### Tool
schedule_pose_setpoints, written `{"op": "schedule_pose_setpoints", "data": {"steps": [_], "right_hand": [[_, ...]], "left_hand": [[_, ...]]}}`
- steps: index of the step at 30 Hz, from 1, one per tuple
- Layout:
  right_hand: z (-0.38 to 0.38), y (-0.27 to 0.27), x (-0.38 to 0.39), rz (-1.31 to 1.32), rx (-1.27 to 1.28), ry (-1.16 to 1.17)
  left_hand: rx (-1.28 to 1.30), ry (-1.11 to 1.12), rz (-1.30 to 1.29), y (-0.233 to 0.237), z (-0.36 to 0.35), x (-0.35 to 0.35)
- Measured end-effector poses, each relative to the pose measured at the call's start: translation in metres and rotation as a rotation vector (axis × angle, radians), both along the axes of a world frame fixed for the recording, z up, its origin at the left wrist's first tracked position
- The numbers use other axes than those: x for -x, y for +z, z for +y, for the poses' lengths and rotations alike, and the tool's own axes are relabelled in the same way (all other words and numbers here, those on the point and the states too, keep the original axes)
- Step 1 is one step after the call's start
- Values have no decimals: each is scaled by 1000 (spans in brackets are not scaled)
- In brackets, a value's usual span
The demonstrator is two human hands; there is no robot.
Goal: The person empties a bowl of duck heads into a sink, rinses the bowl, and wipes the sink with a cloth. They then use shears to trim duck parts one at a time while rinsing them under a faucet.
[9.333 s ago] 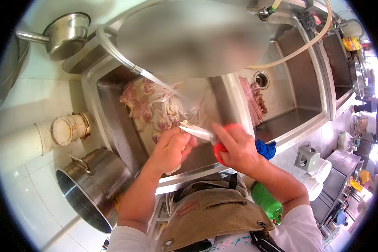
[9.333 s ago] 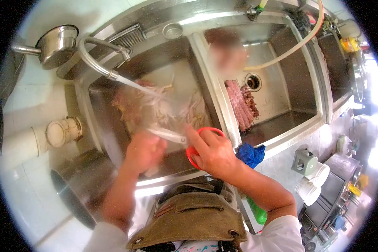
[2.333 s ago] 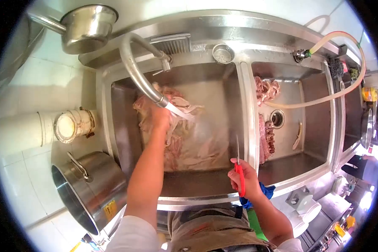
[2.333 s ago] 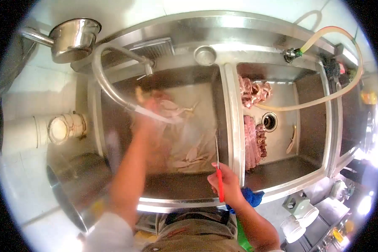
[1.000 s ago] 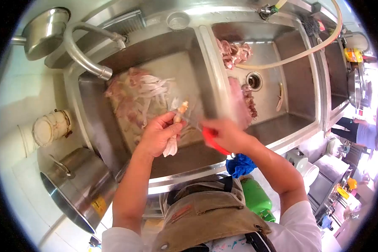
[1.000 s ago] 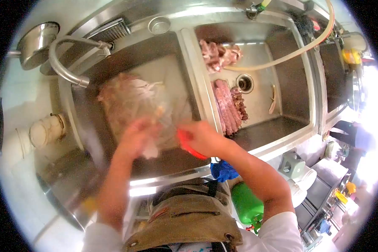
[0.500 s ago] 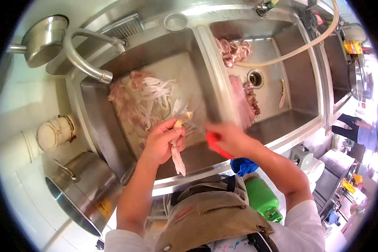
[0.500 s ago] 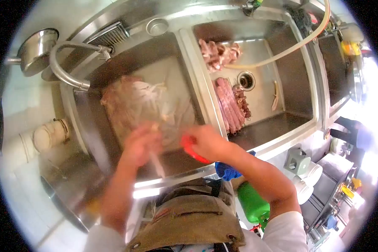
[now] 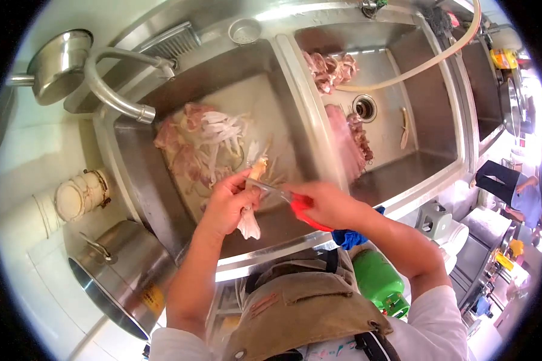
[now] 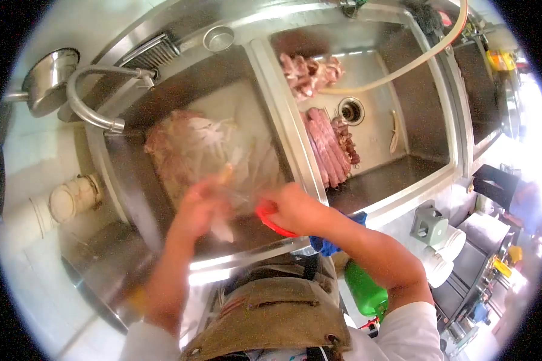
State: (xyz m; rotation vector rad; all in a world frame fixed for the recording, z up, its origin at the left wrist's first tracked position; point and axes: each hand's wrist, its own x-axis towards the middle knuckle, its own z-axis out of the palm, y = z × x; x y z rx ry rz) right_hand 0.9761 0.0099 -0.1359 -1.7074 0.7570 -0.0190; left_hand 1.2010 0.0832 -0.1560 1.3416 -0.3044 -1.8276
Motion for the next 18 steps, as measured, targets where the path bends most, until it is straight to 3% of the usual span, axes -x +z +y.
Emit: {"op": "schedule_pose_setpoints", "data": {"steps": [2, 6, 12, 14, 17, 18], "right_hand": [[1, 0, -4, -42, 69, 19], [1, -5, -11, 14, -134, -114], [-2, -22, -22, -24, 46, 33], [-8, -40, -26, 101, -55, -84], [-15, -78, -32, 166, -40, -316], [-17, -89, -36, 168, -9, -399]], "left_hand": [[25, -33, 8, -7, -2, -7], [-35, 46, -71, -1, 0, -2], [-75, 50, -122, -12, -3, -7], [-117, 60, -138, -20, -3, -10], [-167, 103, -310, -67, -12, -12], [-33, 39, -503, -109, -12, -14]]}}
